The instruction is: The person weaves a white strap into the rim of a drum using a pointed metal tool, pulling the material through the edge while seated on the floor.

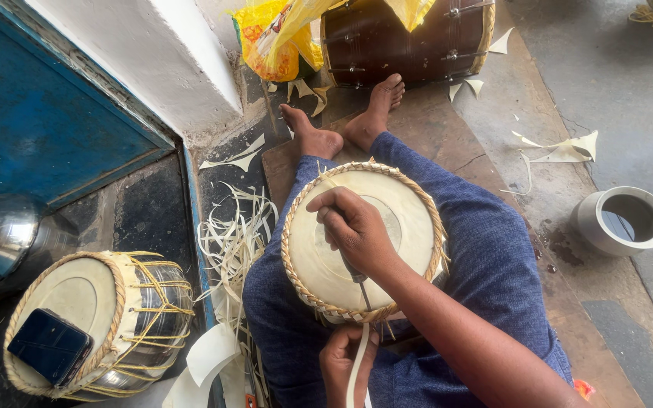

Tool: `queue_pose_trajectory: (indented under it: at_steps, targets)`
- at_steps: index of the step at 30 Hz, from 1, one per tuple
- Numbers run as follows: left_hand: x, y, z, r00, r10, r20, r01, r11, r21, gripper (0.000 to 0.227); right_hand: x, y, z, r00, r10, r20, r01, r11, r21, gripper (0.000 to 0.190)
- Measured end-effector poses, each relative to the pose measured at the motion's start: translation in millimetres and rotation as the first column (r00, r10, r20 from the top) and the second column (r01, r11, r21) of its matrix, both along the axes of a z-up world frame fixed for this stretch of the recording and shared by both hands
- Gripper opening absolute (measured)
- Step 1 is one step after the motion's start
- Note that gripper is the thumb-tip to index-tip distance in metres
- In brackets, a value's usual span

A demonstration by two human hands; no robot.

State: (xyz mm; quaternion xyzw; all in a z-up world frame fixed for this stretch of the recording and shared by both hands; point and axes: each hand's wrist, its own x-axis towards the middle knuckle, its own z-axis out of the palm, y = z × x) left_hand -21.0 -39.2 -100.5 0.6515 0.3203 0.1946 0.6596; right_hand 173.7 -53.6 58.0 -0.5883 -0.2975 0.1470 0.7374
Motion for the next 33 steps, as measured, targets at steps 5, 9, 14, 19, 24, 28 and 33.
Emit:
queue_pose_trajectory:
  at_steps: [5, 9, 14, 19, 24, 28, 33]
  targets:
    - [2.2, -0.9, 14.9, 0.996, -0.010, 0.084, -0.013, 0.963, 0.269, 0.008, 0.6, -0.3, -0.3, 1.000, -0.008, 0.012, 0.008, 1.000, -0.002, 0.017]
    - [2.5, 1.8, 14.8, 0.998, 0.045, 0.036, -0.055, 0.932, 0.359, 0.012, 0.5, -0.7, -2.8, 1.000, -0.004, 0.003, 0.004, 1.000, -0.005, 0.016]
    - [5.1, 3.0, 0.4, 0.995, 0.036, 0.092, -0.056, 0.973, 0.225, 0.010, -0.8, -0.3, -0.3, 1.000, 0.000, -0.002, 0.000, 1.000, 0.012, 0.017]
    - [3.2, 9.0, 7.5, 0.999, -0.023, 0.024, 0.019, 0.988, 0.152, 0.009, -1.8, 0.7, 0.0, 1.000, -0.008, -0.010, 0.008, 1.000, 0.020, 0.016]
    - [1.3, 3.1, 18.4, 1.000, 0.018, 0.021, -0.020, 0.991, 0.133, 0.009, -2.2, -1.0, -0.9, 1.000, -0.012, -0.002, 0.012, 1.000, 0.023, 0.017]
    - [2.4, 2.5, 17.5, 0.999, 0.018, 0.039, -0.022, 0.994, 0.103, 0.008, -1.6, -1.4, -0.8, 1.000, -0.011, -0.008, 0.011, 1.000, 0.019, 0.017]
    - [2.9, 3.5, 13.0, 0.989, -0.022, 0.146, 0.007, 0.994, 0.105, 0.009, -1.1, -1.0, -0.7, 1.000, -0.008, -0.029, 0.008, 1.000, 0.006, 0.016]
